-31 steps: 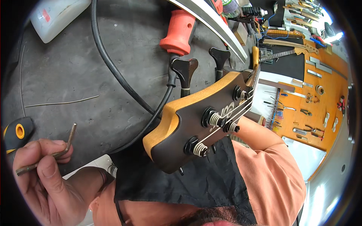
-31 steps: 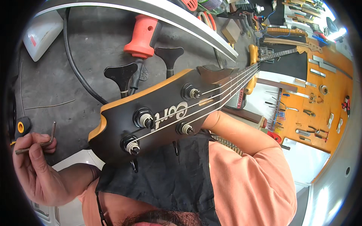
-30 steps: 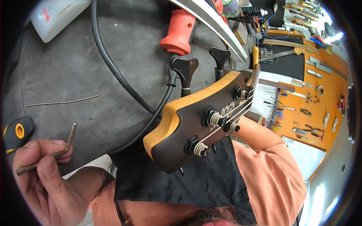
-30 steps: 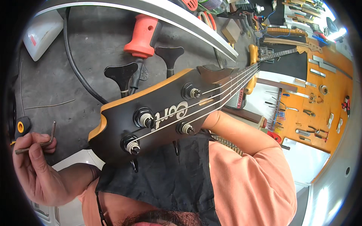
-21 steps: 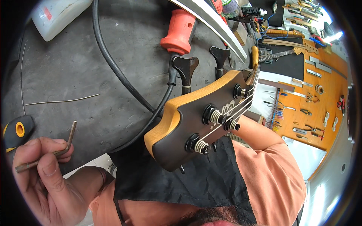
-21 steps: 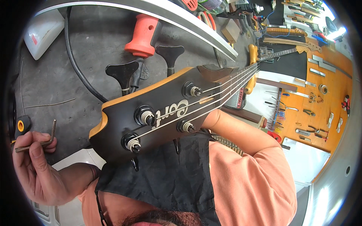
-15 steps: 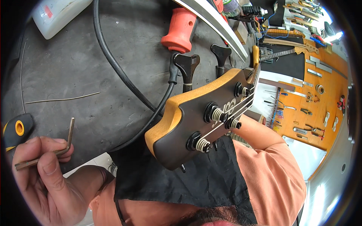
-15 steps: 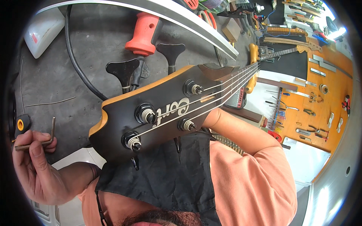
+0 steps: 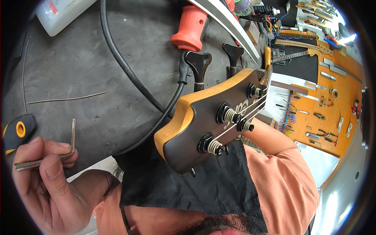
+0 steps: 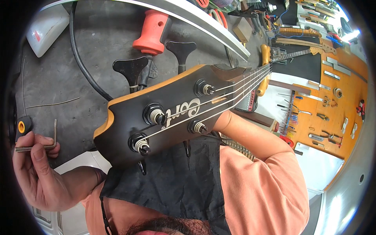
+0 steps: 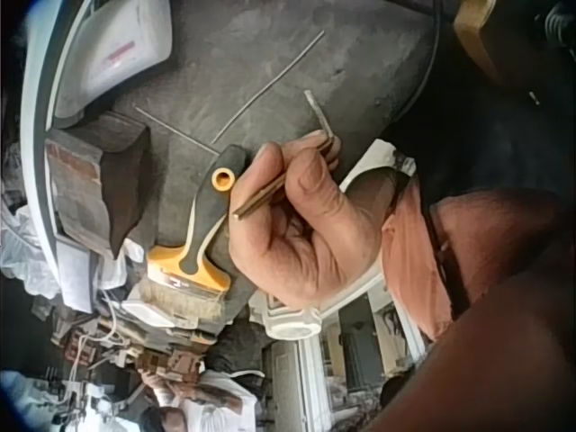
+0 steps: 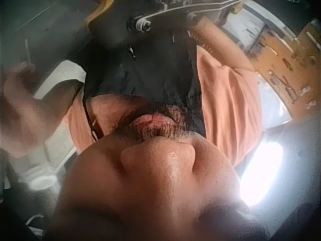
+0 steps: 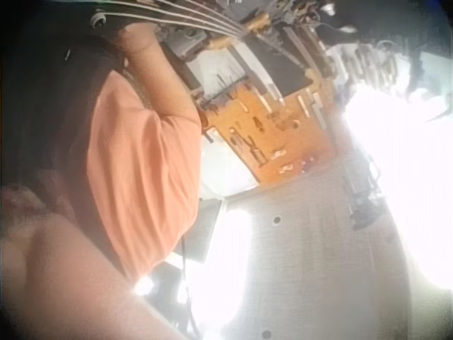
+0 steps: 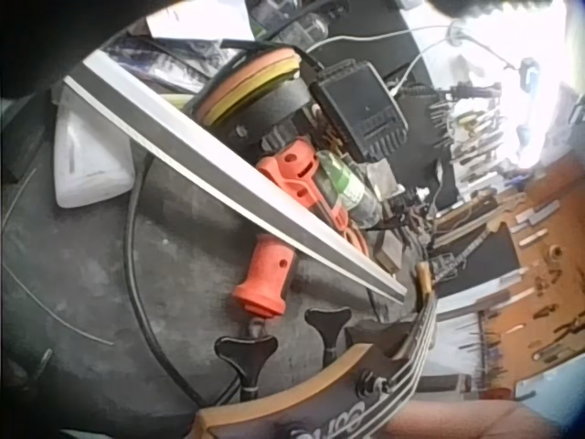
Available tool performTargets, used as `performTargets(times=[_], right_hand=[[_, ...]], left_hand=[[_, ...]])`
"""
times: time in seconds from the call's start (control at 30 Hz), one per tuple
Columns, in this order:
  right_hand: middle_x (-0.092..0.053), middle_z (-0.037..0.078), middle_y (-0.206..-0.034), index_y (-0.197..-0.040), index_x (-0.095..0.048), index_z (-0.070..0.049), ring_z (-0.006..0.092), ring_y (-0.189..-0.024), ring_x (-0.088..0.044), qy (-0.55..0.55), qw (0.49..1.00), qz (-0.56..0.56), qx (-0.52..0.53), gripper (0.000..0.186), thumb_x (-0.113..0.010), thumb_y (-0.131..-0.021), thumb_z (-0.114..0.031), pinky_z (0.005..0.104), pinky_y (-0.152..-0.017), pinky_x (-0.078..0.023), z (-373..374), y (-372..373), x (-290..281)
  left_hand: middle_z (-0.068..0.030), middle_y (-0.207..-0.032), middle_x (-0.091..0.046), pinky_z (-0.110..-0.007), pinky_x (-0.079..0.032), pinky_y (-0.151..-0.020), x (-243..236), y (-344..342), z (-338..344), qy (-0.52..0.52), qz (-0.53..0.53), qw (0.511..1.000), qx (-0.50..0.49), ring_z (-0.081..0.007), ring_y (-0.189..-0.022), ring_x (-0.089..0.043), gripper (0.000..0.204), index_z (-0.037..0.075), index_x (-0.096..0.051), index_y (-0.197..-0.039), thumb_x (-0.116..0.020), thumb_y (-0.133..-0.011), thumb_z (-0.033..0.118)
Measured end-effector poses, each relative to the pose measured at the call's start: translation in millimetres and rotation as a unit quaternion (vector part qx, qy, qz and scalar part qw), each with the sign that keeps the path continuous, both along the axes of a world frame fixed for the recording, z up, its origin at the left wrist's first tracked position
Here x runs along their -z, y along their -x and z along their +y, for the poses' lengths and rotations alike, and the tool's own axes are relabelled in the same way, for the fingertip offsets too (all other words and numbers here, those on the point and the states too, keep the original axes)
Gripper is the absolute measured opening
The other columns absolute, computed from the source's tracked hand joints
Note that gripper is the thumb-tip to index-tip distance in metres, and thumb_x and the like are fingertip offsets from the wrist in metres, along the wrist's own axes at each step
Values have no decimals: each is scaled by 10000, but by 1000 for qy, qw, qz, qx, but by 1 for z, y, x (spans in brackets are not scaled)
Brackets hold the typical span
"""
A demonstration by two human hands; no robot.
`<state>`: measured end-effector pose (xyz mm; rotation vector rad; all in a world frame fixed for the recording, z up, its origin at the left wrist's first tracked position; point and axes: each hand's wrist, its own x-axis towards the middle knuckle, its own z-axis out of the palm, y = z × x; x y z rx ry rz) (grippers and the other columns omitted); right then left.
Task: The person works on a bass guitar placed on a workbench, using an Allen wrench to adjust the tuning pegs at the headstock. They repeatedly pluck the strings to check the sound and make further adjustments. The person also handles the strings near the nut and bridge area.
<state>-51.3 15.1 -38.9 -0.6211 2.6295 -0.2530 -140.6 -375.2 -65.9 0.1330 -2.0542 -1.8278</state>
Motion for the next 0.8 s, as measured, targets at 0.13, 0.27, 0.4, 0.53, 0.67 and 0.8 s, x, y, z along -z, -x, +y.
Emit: performTargets(times=[0.13,0.27,0.4,0.53,0.67,0.8], right_hand=[[-783,76,-1181,-1234,-820,-153,343,-1047,-761,1,1000,1,-1,391,-868,-888,-331,494,-866,-610,0,1,0],[-783,76,-1187,-1238,-820,-153,345,-1051,-761,-3,1000,6,-1,397,-870,-888,-333,495,-869,-611,0,2,0],[-783,77,-1192,-1242,-820,-154,347,-1054,-762,-1,1000,11,-1,402,-871,-887,-336,496,-871,-612,0,2,0],[-783,78,-1198,-1246,-820,-154,349,-1058,-762,-6,1000,17,-4,407,-873,-887,-338,497,-873,-613,1,3,-1],[-784,78,-1203,-1250,-821,-155,351,-1062,-762,-7,999,31,-4,412,-874,-886,-340,498,-875,-614,4,4,3],[-784,79,-1209,-1254,-821,-155,353,-1065,-763,-15,998,65,-17,417,-875,-886,-343,499,-877,-615,9,1,10]], left_hand=[[-173,-924,-746,-263,-492,-684,1,-1,6,13,-2,1000,-26,-165,-778,-653,207,-145,-735,-1234,-678,-1120,18],[-178,-930,-750,-263,-492,-684,3,-1,3,8,1,1000,-16,-165,-770,-652,208,-144,-737,-1230,-684,-1120,25],[-180,-931,-754,-264,-493,-682,4,-1,3,14,11,1000,-22,-166,-769,-658,208,-148,-738,-1217,-684,-1121,27],[-183,-936,-759,-265,-501,-685,6,0,4,17,15,999,-39,-167,-768,-666,198,-152,-739,-1201,-679,-1119,18],[-192,-979,-770,-269,-518,-708,11,-1,-5,-1,15,1000,-9,-173,-787,-682,190,-150,-730,-1220,-666,-1120,-2],[-190,-990,-776,-261,-533,-717,0,6,-11,-28,-26,999,36,-177,-789,-693,218,-137,-707,-1269,-670,-1093,-16]])
